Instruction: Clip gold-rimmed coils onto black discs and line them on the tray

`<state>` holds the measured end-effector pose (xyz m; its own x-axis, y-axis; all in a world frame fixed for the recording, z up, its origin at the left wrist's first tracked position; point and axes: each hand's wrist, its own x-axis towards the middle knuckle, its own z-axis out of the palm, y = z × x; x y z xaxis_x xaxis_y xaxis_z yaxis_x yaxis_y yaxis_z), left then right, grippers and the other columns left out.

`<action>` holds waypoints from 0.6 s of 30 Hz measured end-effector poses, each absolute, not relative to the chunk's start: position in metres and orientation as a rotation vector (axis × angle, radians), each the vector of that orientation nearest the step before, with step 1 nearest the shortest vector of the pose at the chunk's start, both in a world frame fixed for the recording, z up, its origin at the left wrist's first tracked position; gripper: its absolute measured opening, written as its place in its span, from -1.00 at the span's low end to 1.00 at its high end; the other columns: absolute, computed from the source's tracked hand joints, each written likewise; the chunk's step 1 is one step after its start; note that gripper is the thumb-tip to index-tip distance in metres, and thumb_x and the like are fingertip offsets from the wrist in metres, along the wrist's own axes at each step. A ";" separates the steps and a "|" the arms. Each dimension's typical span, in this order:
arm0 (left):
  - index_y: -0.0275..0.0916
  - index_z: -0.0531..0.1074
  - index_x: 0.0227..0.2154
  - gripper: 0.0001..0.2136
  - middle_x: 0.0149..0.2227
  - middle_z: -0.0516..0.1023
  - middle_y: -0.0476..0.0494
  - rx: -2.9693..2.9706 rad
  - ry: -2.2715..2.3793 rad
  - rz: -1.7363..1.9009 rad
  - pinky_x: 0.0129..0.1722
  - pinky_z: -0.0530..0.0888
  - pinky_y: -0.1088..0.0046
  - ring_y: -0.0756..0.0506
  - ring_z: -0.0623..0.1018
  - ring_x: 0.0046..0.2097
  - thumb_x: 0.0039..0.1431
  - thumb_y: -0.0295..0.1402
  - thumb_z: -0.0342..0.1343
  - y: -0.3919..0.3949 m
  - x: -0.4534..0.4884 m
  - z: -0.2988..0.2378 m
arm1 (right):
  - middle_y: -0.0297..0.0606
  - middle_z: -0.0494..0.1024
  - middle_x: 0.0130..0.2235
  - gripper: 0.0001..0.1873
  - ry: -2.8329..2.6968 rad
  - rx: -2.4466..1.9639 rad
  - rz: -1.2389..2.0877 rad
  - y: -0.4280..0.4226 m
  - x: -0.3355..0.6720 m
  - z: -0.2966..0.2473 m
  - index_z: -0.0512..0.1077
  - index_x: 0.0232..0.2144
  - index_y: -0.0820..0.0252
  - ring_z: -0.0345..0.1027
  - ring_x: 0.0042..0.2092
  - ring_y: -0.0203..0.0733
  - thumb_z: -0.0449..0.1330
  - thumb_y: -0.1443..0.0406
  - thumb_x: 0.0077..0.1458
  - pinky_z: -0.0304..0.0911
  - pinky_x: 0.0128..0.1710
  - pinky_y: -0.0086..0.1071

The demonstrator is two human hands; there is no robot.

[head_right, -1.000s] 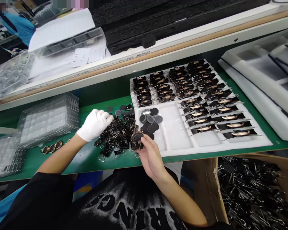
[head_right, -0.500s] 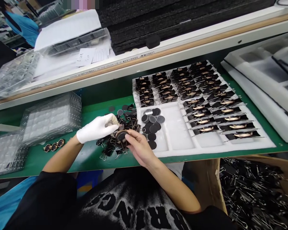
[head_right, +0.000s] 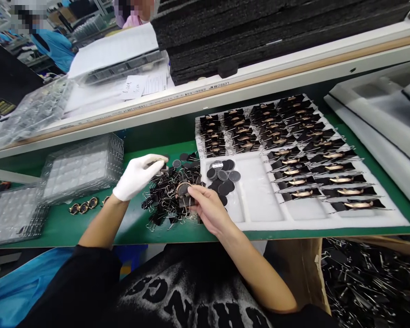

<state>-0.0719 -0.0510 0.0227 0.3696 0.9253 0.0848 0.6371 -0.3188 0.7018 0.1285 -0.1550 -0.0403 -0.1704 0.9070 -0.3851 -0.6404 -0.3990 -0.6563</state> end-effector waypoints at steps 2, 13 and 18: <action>-0.21 0.64 -0.16 -0.71 -0.10 0.67 -0.16 1.893 1.271 0.723 -0.05 0.54 0.38 -0.10 0.62 -0.08 0.33 -0.14 0.12 -0.058 -0.069 0.021 | -0.09 0.67 0.02 -0.70 -0.557 -0.945 1.738 -0.158 0.133 -0.039 0.70 -0.28 0.14 0.49 0.15 0.00 0.48 0.07 0.03 0.48 -0.14 -0.36; -0.20 0.45 -0.30 -0.72 -0.42 0.52 -0.02 2.156 1.162 0.574 -0.33 0.38 0.46 0.00 0.45 -0.40 0.40 -0.18 -0.08 -0.094 -0.030 0.014 | -0.20 0.72 -0.14 -0.71 -0.712 -0.951 1.383 -0.173 0.148 -0.048 0.70 -0.24 0.04 0.58 -0.13 -0.04 0.47 0.05 0.03 0.46 -0.02 -0.13; -0.18 0.18 -0.62 -0.61 -0.65 0.13 0.09 2.385 1.106 0.333 -0.49 0.11 0.42 0.04 0.11 -0.57 0.17 -0.12 0.14 -0.087 -0.038 0.023 | -0.23 0.71 -0.19 -0.80 -0.796 -0.968 1.370 -0.179 0.164 -0.040 0.71 -0.30 0.02 0.54 -0.13 -0.06 0.49 0.11 0.02 0.45 -0.09 -0.19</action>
<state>-0.0379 -0.0869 0.0227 0.6424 0.7662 0.0160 0.6477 -0.5540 0.5231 0.1638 -0.1788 -0.0399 0.0668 0.9944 -0.0815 -0.4215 -0.0459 -0.9057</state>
